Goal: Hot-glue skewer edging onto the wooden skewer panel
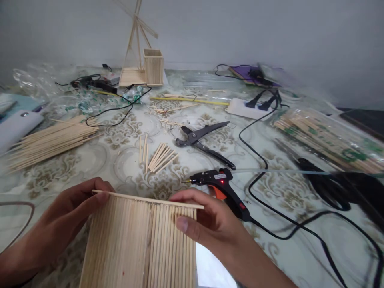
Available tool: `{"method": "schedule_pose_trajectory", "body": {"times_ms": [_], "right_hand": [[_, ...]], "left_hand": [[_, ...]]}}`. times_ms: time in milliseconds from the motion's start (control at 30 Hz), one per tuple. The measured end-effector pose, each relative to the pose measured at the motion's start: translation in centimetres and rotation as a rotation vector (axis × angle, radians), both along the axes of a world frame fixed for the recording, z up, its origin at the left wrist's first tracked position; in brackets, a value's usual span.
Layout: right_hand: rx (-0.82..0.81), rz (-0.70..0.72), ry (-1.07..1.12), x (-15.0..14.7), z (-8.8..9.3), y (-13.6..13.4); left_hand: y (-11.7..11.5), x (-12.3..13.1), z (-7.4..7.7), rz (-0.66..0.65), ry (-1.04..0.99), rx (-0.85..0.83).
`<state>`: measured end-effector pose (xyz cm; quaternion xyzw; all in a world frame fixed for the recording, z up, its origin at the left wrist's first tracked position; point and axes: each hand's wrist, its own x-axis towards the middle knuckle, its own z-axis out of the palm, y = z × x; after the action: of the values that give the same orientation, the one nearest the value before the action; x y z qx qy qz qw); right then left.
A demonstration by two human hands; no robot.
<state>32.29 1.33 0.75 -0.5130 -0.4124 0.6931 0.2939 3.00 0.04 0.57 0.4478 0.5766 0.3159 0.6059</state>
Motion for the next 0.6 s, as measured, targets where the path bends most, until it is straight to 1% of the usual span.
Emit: {"method": "schedule_pose_trajectory", "body": {"times_ms": [200,367,500,600], "right_hand": [[0.022,0.094,-0.046,-0.3,-0.3,0.1],[0.045,0.061,-0.088,0.4,-0.6,0.1],[0.057,0.077,-0.034,0.9,-1.2,0.2],[0.075,0.063,-0.015,1.0,-1.4,0.2]], "left_hand": [[0.0,0.2,0.4,0.01,0.08,0.021],[0.2,0.6,0.8,0.003,0.093,0.047],[0.3,0.9,0.9,0.002,0.108,0.122],[0.3,1.0,0.9,-0.013,0.133,0.126]]}}
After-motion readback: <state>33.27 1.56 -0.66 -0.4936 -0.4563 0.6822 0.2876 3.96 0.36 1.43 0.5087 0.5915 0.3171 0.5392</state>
